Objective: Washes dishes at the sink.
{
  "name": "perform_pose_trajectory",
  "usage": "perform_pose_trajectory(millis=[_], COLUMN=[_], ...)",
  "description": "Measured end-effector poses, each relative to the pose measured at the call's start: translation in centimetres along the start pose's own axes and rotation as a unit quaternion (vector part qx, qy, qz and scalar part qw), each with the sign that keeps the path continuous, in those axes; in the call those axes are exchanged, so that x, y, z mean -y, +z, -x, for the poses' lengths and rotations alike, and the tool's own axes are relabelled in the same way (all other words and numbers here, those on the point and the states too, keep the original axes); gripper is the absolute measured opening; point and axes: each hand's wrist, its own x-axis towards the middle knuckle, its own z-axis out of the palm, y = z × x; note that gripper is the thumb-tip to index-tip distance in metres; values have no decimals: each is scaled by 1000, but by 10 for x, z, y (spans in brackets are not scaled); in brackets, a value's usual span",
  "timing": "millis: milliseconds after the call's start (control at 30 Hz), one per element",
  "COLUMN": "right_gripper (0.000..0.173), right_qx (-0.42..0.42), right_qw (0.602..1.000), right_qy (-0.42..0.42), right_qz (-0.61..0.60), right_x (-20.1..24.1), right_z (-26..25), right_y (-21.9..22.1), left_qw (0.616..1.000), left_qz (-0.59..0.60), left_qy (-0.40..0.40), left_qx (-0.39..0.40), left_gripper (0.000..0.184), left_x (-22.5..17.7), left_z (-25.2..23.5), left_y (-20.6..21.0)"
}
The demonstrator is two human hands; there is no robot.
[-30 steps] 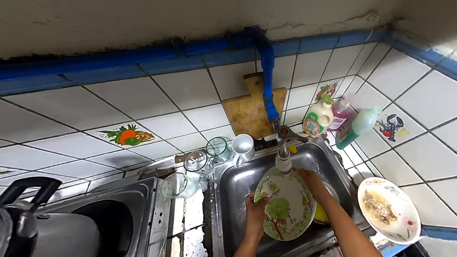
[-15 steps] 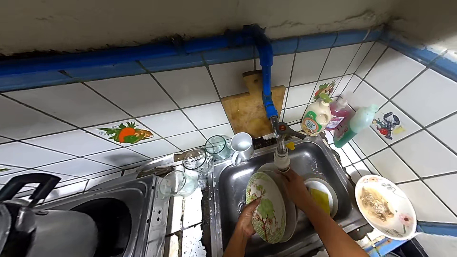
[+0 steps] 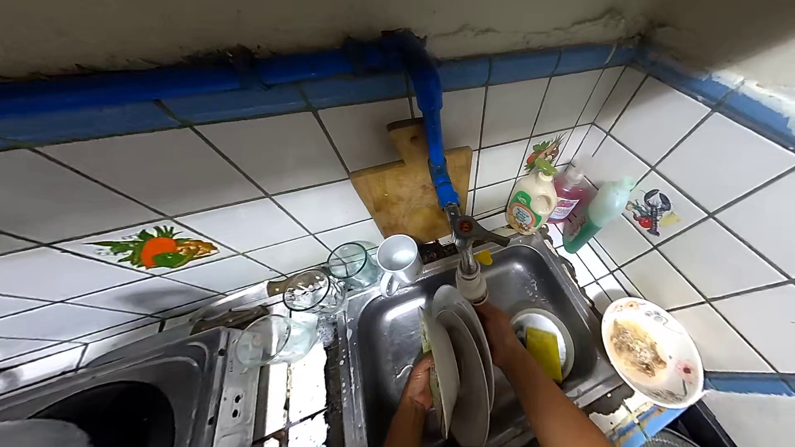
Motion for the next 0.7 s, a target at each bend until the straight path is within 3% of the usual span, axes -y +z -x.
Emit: perform_pose_trajectory(millis=[133, 233, 367, 433, 567, 700], right_gripper=[27, 24, 29, 35, 54, 44], right_qx=[-28, -24, 62, 84, 81, 75], right_qw=[996, 994, 964, 946, 963, 976], right_qy=[-78, -105, -144, -145, -89, -69], right_qz=[9, -27, 214, 279, 239, 190], right_x=[15, 20, 33, 36, 33, 29], right_z=[-28, -40, -17, -9, -7, -9], right_y=[-8, -18, -17, -15, -21, -20], left_qw=[999, 999, 998, 996, 992, 989], left_qz=[-13, -4, -34, -40, -22, -44], left_qy=[-39, -39, -49, -73, -111, -104], left_qx=[28, 35, 20, 17, 51, 98], left_gripper=[22, 29, 29, 27, 29, 31], left_x=[9, 14, 18, 23, 32, 29], left_z=[-15, -8, -7, -13, -19, -12], left_y=[-4, 7, 18, 20, 17, 9])
